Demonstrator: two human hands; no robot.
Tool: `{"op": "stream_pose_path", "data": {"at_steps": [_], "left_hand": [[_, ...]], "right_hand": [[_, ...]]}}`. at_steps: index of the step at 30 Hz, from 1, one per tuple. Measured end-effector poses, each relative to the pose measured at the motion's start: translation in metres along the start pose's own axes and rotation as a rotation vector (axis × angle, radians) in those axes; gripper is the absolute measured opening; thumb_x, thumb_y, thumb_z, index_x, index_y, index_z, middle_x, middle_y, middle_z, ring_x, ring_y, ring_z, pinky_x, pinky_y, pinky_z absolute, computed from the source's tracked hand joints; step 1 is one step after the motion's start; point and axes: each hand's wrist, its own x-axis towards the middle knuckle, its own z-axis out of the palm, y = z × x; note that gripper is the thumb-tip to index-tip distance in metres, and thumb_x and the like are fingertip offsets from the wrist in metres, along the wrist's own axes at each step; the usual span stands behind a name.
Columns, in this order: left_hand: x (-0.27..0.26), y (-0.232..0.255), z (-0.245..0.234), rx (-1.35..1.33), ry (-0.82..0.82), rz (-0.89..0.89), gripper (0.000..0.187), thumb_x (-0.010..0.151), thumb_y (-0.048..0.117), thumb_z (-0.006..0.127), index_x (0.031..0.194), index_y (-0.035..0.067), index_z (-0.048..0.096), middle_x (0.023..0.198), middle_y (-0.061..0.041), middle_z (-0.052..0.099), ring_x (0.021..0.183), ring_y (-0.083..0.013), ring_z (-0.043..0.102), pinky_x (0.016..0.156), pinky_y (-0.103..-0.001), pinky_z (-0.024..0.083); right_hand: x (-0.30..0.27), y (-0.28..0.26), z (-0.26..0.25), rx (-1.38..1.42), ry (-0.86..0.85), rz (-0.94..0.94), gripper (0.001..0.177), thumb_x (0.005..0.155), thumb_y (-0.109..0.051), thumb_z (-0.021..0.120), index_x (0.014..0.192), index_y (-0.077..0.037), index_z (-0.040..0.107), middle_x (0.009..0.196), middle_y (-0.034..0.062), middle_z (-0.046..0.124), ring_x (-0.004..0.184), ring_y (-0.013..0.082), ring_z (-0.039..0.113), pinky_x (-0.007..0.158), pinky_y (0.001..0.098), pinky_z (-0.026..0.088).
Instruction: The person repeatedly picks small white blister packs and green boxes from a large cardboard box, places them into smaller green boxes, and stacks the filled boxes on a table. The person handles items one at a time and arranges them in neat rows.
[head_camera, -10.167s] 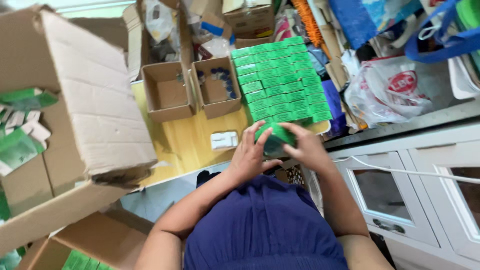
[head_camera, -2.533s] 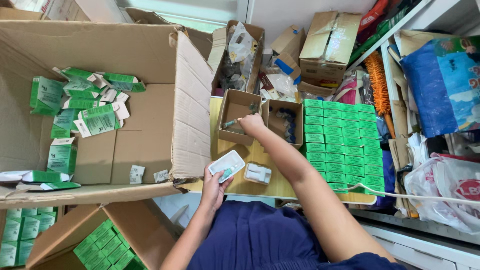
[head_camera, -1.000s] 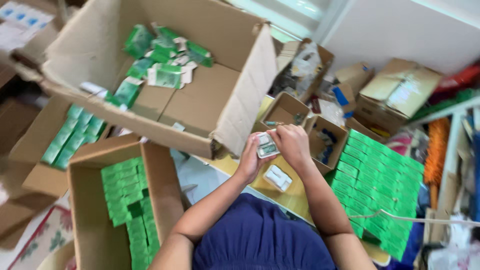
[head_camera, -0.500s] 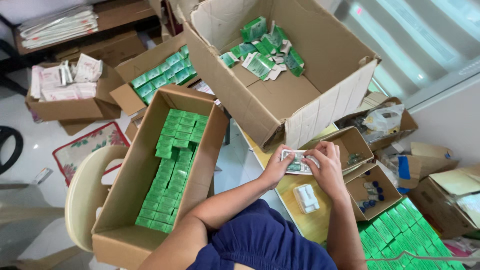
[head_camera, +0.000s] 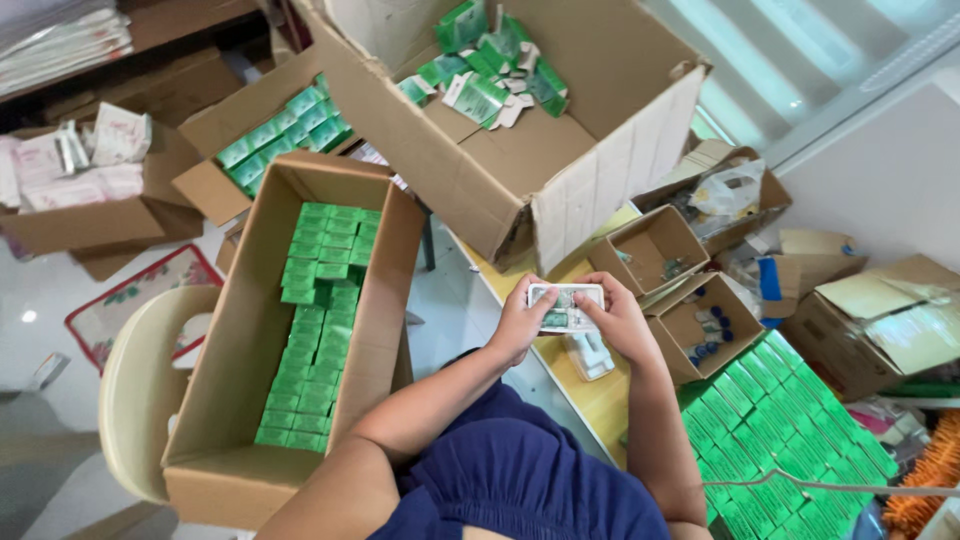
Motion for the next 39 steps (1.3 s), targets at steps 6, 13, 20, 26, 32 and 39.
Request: {"op": "stream_pose_path", "data": {"at_steps": [6,13,20,26,32,39], "left_hand": [[0.020,0.035,0.038,0.163,-0.175,-0.190,0.030,0.105,0.037,0.051,0.118,0.010,0.049,0.105,-0.008,0.060,0.085,-0.0160,0.067,0.064,-0.039,0.061],[0.122,0.177,0.028,0.993,-0.656,0.356,0.065,0.095,0.051,0.063,0.141,0.007,0.049,0.136,-0.017,0.063,0.108,-0.0310,0.070,0.092,-0.043,0.055],[0.416,0.221,-0.041,1.671,-0.817,0.242,0.058,0.092,0.061,0.064,0.105,0.006,0.076,0.104,-0.017,0.076,0.095,-0.0335,0.071,0.086,-0.046,0.055],[0.555,0.078,-0.106,2.078,-0.980,-0.049,0.055,0.084,0.055,0.073,0.103,0.003,0.079,0.107,-0.018,0.075,0.096,-0.0355,0.071,0.087,-0.047,0.056],[0.565,-0.024,-0.105,1.943,-1.256,-0.290,0.068,0.082,0.061,0.069,0.120,0.007,0.058,0.122,-0.021,0.057,0.109,-0.0429,0.054,0.094,-0.052,0.048],[0.462,-0.044,-0.195,1.911,-1.603,-0.835,0.100,0.080,0.078,0.062,0.145,0.010,0.029,0.145,-0.026,0.031,0.129,-0.0543,0.030,0.105,-0.060,0.037]], "right_hand": [[-0.013,-0.006,-0.031,-0.092,0.135,-0.032,0.027,0.092,-0.013,0.076,0.113,0.001,0.065,0.093,0.0021,0.068,0.084,0.0064,0.062,0.073,0.0243,0.053],[-0.026,0.018,-0.084,0.008,0.437,0.023,0.026,0.094,-0.013,0.073,0.114,0.000,0.065,0.098,0.0027,0.071,0.085,0.0075,0.064,0.074,0.0242,0.053],[-0.008,0.061,-0.102,-0.144,0.686,0.220,0.032,0.089,-0.013,0.076,0.116,0.000,0.064,0.096,0.0056,0.071,0.083,0.0106,0.065,0.071,0.0272,0.054],[0.017,0.094,-0.055,-0.189,0.645,0.419,0.027,0.087,-0.017,0.078,0.108,-0.002,0.069,0.087,0.0045,0.071,0.079,0.0095,0.063,0.068,0.0284,0.053],[0.049,0.134,-0.015,-0.113,0.698,0.415,0.026,0.086,-0.015,0.080,0.101,-0.001,0.064,0.087,0.0016,0.067,0.081,0.0094,0.060,0.070,0.0274,0.053],[0.071,0.152,0.003,-0.382,0.663,0.632,0.027,0.084,-0.016,0.081,0.103,-0.004,0.066,0.089,0.0093,0.073,0.077,0.0177,0.067,0.070,0.0336,0.053]]}}
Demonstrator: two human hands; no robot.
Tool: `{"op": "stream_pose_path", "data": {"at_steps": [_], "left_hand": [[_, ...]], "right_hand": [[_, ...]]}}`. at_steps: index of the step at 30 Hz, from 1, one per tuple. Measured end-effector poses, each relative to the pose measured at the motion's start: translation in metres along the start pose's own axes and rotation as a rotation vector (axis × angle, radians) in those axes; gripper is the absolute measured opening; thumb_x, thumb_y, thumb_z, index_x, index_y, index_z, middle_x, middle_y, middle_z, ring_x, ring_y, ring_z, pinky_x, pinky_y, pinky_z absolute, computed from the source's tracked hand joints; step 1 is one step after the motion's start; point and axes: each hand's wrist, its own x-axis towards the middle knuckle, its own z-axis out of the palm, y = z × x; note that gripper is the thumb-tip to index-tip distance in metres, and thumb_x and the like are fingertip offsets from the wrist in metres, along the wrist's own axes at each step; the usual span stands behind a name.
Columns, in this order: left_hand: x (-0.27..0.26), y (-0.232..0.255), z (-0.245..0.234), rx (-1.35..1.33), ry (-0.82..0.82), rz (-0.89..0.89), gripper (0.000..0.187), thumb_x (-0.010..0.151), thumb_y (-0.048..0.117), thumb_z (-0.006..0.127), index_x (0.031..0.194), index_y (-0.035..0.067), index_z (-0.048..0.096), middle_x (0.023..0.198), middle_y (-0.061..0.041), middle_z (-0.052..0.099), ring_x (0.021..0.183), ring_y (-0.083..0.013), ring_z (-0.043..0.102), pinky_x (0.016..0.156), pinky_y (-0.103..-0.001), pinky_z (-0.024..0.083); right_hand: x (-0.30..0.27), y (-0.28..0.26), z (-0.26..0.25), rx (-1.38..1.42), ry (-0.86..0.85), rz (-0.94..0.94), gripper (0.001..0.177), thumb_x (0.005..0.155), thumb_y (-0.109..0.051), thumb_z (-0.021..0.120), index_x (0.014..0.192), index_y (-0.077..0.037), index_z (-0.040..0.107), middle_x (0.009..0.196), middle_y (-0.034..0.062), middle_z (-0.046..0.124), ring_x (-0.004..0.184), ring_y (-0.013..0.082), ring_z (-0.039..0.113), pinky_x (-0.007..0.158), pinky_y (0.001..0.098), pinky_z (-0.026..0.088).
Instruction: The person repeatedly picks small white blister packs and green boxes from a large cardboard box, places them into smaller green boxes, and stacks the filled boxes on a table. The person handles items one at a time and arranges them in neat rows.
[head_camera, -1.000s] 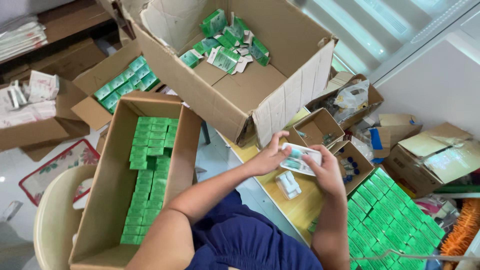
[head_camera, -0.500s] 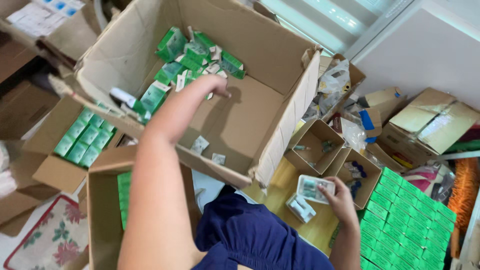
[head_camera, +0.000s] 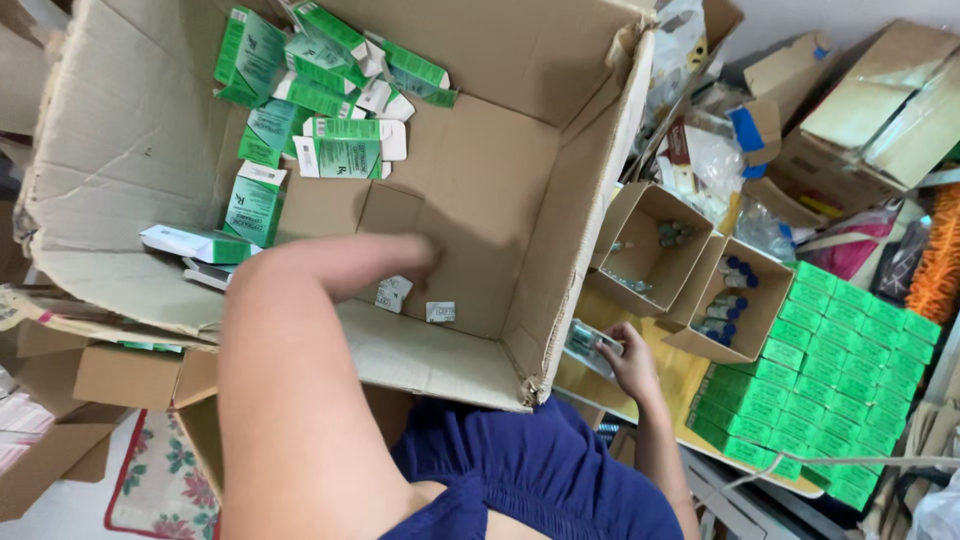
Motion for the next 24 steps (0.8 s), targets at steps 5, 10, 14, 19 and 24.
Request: {"op": "stream_pose_path", "data": {"at_steps": [5,10,14,19,24], "left_hand": [[-0.043,0.003,0.084,0.065,0.103,-0.266,0.124,0.079,0.090,0.057,0.163,0.013,0.007,0.161,-0.029,0.013,0.143,-0.0625,0.012,0.113,-0.066,0.028],[-0.077,0.055,0.090,-0.308,0.235,-0.437,0.135,0.068,0.088,0.066,0.167,0.027,-0.004,0.164,-0.032,0.007,0.148,-0.0565,0.018,0.118,-0.065,0.032],[-0.079,0.070,0.086,-0.334,0.322,-0.473,0.117,0.075,0.066,0.081,0.161,0.030,0.011,0.159,-0.032,0.007,0.144,-0.0584,0.019,0.111,-0.068,0.035],[-0.077,0.020,0.098,-0.281,0.641,-0.188,0.073,0.083,0.010,0.073,0.148,0.029,0.047,0.152,-0.032,0.032,0.128,-0.0560,0.046,0.106,-0.052,0.048],[-0.058,0.001,0.067,0.142,0.392,-0.116,0.053,0.078,0.012,0.079,0.126,0.021,0.058,0.121,-0.022,0.053,0.106,-0.0422,0.058,0.090,-0.049,0.053]], "right_hand": [[0.010,0.000,0.020,-0.062,0.010,-0.034,0.032,0.082,-0.020,0.082,0.104,-0.005,0.066,0.093,0.0143,0.075,0.080,0.0273,0.071,0.073,0.0379,0.055],[0.025,0.006,0.048,-0.136,0.077,-0.131,0.039,0.079,-0.019,0.082,0.110,-0.003,0.065,0.101,0.0203,0.072,0.094,0.0406,0.069,0.079,0.0458,0.055],[0.035,0.002,0.063,-0.286,0.110,-0.154,0.032,0.083,-0.014,0.076,0.113,-0.005,0.068,0.106,0.0229,0.070,0.097,0.0441,0.067,0.085,0.0495,0.054],[0.028,-0.004,0.049,-0.271,0.216,-0.205,0.032,0.083,-0.013,0.076,0.112,-0.005,0.070,0.111,0.0230,0.067,0.101,0.0448,0.065,0.087,0.0493,0.053],[0.017,0.007,0.014,-0.127,0.198,-0.124,0.032,0.084,-0.012,0.078,0.114,-0.006,0.069,0.111,0.0177,0.069,0.099,0.0343,0.070,0.085,0.0437,0.055]]}}
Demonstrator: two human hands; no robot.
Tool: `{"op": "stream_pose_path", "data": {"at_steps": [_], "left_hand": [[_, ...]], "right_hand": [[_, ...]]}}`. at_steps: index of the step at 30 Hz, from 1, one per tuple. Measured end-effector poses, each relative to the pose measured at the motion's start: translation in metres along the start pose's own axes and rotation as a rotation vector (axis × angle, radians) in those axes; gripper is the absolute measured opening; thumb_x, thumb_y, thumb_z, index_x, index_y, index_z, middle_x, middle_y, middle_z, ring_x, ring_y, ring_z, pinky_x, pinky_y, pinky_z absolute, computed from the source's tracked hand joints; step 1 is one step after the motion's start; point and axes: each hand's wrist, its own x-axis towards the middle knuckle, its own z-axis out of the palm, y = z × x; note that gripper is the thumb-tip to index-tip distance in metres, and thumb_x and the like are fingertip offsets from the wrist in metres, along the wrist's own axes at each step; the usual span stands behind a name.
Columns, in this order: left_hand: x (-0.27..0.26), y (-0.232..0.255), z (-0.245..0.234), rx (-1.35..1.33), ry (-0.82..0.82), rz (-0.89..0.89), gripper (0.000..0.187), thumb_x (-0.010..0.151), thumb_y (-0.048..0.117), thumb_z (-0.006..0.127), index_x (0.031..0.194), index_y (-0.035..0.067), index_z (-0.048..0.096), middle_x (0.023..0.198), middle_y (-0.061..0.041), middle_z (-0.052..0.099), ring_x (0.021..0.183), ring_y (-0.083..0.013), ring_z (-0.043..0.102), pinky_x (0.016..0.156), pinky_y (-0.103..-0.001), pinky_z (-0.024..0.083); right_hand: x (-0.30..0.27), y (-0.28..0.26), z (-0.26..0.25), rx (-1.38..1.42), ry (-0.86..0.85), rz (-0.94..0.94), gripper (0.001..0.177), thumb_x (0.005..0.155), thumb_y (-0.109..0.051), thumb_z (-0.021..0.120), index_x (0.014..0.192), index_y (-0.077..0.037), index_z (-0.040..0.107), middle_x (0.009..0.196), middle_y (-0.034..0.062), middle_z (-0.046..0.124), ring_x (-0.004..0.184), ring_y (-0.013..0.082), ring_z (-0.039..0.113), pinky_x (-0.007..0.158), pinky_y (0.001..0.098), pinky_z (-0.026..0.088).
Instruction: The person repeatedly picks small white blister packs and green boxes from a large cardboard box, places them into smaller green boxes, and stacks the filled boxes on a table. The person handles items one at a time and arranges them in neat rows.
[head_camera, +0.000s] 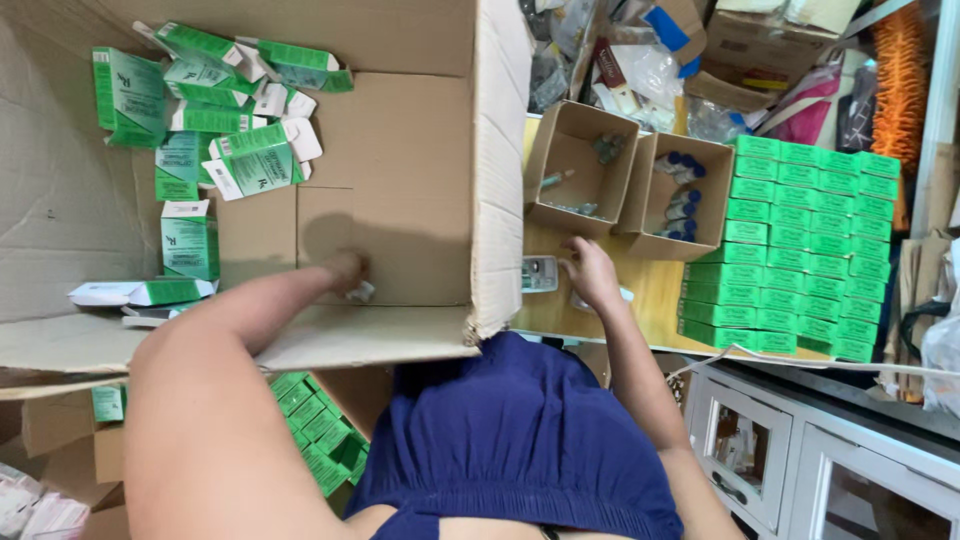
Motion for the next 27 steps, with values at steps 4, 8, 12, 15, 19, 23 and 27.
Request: {"op": "stream_pose_path", "data": {"at_steps": [4,8,12,15,19,23,27], "left_hand": [[-0.002,0.006,-0.074,0.172,0.041,0.004,0.032,0.079,0.011,0.078,0.109,0.017,0.067,0.097,-0.017,0.066,0.085,-0.0342,0.066,0.074,-0.049,0.056],[-0.084,0.017,-0.195,-0.546,0.712,0.146,0.015,0.082,0.009,0.077,0.095,0.009,0.068,0.086,-0.014,0.072,0.079,-0.0253,0.070,0.069,-0.044,0.055],[-0.207,0.105,-0.247,-0.683,1.154,0.387,0.013,0.098,0.008,0.077,0.100,0.006,0.064,0.105,-0.011,0.059,0.097,-0.0260,0.062,0.083,-0.039,0.050],[-0.237,0.228,-0.211,-0.521,1.241,0.531,0.022,0.088,0.009,0.079,0.105,0.007,0.066,0.114,-0.013,0.061,0.115,-0.0323,0.061,0.101,-0.041,0.048],[-0.189,0.369,-0.132,-0.773,0.974,0.667,0.018,0.084,0.008,0.075,0.099,0.008,0.065,0.106,-0.015,0.057,0.105,-0.0332,0.061,0.092,-0.041,0.050],[-0.092,0.417,-0.056,-0.918,0.930,0.447,0.021,0.085,0.013,0.077,0.101,0.010,0.065,0.100,-0.016,0.059,0.101,-0.0341,0.061,0.091,-0.042,0.051],[0.002,0.421,-0.009,-0.882,0.987,0.246,0.033,0.080,0.013,0.078,0.110,0.009,0.064,0.106,-0.020,0.060,0.107,-0.0385,0.058,0.094,-0.045,0.050]], "right_hand": [[-0.010,0.021,-0.027,0.073,-0.004,-0.011,0.032,0.085,-0.011,0.079,0.114,-0.004,0.068,0.106,0.0163,0.070,0.095,0.0301,0.072,0.083,0.0401,0.057],[-0.022,0.037,-0.063,0.169,-0.057,0.000,0.032,0.086,-0.012,0.079,0.115,-0.004,0.068,0.101,0.0136,0.071,0.089,0.0237,0.073,0.080,0.0357,0.058],[-0.046,0.019,-0.111,0.432,-0.072,-0.153,0.028,0.093,-0.010,0.075,0.118,-0.004,0.067,0.100,0.0085,0.071,0.092,0.0185,0.070,0.082,0.0319,0.058],[-0.080,-0.012,-0.146,0.785,-0.057,-0.373,0.036,0.094,-0.008,0.071,0.128,-0.006,0.059,0.115,0.0042,0.064,0.102,0.0151,0.067,0.087,0.0292,0.058],[-0.110,-0.028,-0.160,0.974,-0.037,-0.646,0.044,0.092,-0.006,0.069,0.131,-0.007,0.049,0.132,0.0040,0.053,0.113,0.0130,0.062,0.090,0.0267,0.057],[-0.098,0.006,-0.146,0.433,0.236,-0.543,0.016,0.100,0.000,0.062,0.116,-0.002,0.065,0.109,0.0108,0.069,0.099,0.0155,0.071,0.083,0.0288,0.061],[-0.092,0.060,-0.133,0.644,0.252,-0.182,0.010,0.106,-0.007,0.061,0.113,-0.001,0.065,0.097,0.0108,0.070,0.084,0.0145,0.068,0.069,0.0277,0.058]]}}
